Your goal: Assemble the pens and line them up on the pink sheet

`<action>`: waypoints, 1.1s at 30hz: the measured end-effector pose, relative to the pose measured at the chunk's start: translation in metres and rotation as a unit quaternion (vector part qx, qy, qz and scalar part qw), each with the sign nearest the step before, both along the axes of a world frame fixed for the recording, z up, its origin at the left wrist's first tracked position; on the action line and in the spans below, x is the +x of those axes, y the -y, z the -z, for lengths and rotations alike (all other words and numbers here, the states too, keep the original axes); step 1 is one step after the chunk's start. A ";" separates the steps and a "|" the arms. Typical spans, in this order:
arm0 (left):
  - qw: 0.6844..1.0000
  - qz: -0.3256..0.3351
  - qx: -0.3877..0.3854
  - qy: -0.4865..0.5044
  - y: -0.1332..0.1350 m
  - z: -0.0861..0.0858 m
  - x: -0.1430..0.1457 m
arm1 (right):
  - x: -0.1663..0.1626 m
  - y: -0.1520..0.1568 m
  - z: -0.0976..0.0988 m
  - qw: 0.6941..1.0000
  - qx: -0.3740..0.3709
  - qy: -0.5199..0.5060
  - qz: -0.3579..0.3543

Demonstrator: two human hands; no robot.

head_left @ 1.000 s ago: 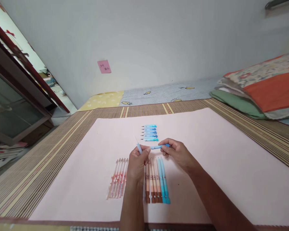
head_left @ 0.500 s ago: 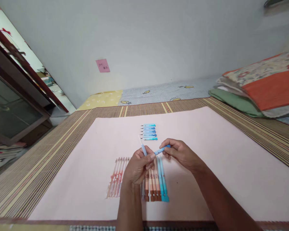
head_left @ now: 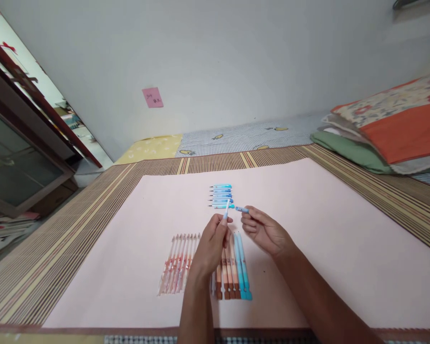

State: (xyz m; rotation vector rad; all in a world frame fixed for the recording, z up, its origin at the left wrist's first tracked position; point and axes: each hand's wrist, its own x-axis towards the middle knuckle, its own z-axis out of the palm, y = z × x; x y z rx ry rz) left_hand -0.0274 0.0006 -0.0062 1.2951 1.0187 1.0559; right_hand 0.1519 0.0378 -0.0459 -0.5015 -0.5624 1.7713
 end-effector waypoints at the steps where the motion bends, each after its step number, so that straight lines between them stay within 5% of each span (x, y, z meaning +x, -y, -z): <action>1: 1.000 0.004 0.000 -0.005 0.000 0.000 0.000 | 0.000 -0.001 0.001 1.000 0.001 -0.009 0.008; 14: 0.999 -0.042 0.012 -0.025 -0.002 -0.004 -0.001 | 0.013 -0.008 0.001 0.994 0.000 0.029 0.106; 33: 0.995 -0.067 0.026 -0.068 0.000 -0.008 -0.006 | 0.022 -0.004 -0.006 0.990 0.057 0.113 0.069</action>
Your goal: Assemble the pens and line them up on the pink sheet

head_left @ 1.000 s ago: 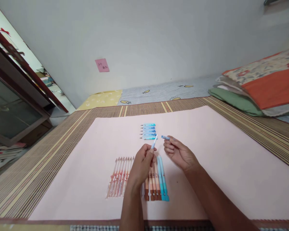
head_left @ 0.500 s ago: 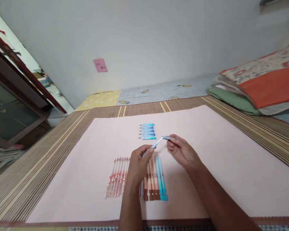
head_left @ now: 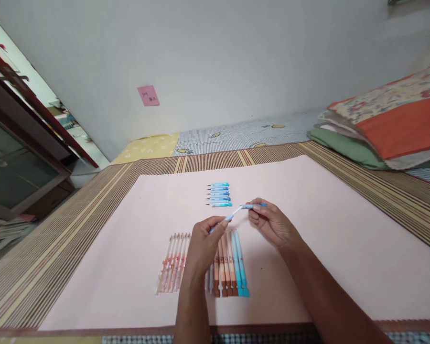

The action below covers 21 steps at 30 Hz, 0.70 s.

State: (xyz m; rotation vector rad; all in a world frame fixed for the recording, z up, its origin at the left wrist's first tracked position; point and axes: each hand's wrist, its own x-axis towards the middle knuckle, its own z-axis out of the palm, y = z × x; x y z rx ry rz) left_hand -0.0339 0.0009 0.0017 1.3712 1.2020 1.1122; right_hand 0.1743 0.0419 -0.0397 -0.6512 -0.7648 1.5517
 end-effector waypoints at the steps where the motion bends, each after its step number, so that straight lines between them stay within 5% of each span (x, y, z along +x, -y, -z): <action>1: 1.000 0.002 0.001 -0.004 0.000 0.000 0.000 | 0.000 0.001 -0.002 1.000 -0.001 0.004 -0.002; 9: 0.998 0.056 -0.011 -0.035 0.003 -0.003 0.000 | 0.002 0.005 -0.012 0.999 0.023 0.036 0.007; 21: 0.988 0.114 -0.089 0.052 0.006 -0.007 0.007 | -0.016 0.007 -0.007 0.999 0.033 0.034 -0.027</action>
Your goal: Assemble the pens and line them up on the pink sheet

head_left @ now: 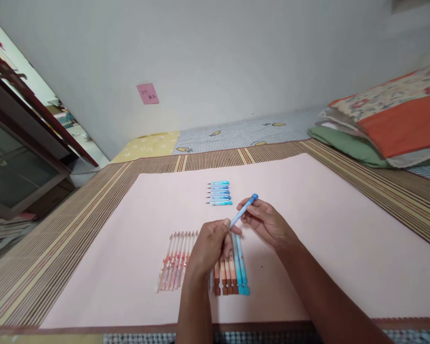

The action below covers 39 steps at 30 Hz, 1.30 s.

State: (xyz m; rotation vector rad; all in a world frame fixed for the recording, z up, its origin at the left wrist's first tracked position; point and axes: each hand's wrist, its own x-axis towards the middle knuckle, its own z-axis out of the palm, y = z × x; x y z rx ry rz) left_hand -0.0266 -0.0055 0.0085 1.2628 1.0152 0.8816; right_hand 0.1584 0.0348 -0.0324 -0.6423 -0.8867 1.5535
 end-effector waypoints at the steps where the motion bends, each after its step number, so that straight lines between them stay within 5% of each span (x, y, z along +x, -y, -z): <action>1: 1.000 0.003 -0.006 0.008 0.000 0.001 0.001 | 0.000 0.000 -0.001 1.000 0.002 0.000 -0.004; 20: 0.999 0.014 -0.006 0.040 0.000 0.008 0.010 | -0.005 0.006 -0.004 0.996 0.021 0.036 -0.075; 31: 0.962 -0.148 0.179 -0.145 0.000 0.012 0.019 | -0.030 0.006 -0.007 0.997 -0.042 0.060 0.038; 39: 0.998 -0.046 -0.050 0.015 -0.006 0.016 0.012 | -0.013 0.001 -0.010 0.995 -0.037 0.056 0.077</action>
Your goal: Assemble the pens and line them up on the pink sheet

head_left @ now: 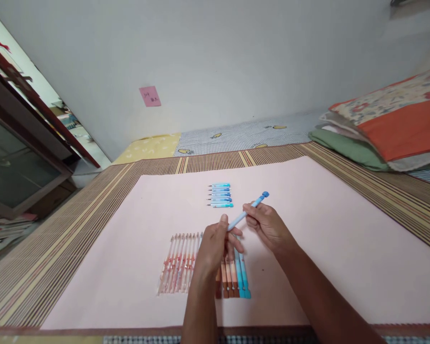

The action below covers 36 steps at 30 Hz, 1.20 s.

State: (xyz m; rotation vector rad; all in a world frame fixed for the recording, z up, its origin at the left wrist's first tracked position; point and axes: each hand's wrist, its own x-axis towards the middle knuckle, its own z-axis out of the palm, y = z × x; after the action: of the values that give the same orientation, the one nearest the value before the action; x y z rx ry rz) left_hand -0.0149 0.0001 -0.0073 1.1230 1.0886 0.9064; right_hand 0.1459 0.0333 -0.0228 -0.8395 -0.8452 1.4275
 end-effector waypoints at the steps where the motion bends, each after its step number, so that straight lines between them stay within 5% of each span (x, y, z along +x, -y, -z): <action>1: 1.000 0.008 -0.008 0.009 0.000 0.001 0.000 | 0.002 0.000 0.000 1.000 0.004 0.004 0.003; 9: 0.979 -0.114 0.157 -0.067 0.003 0.001 0.009 | -0.003 0.001 -0.004 0.999 -0.033 -0.019 0.009; 18: 0.993 -0.067 0.067 0.069 0.001 -0.004 0.003 | 0.007 0.005 -0.015 0.997 0.014 -0.046 -0.059; 25: 0.989 -0.079 0.114 0.057 0.003 -0.002 0.005 | -0.006 0.004 -0.011 0.999 0.007 -0.050 0.019; 31: 0.991 -0.066 0.091 0.072 0.002 -0.003 0.002 | -0.005 0.005 -0.012 0.997 0.004 -0.064 -0.037; 36: 0.986 -0.083 0.142 0.020 0.004 -0.003 0.006 | -0.007 0.004 -0.008 0.998 0.003 -0.069 0.002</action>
State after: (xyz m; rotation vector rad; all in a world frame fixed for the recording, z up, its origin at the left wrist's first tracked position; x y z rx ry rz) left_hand -0.0093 -0.0034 -0.0041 1.2530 1.0522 1.2409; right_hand 0.1385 0.0298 -0.0146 -0.7275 -0.7420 1.4617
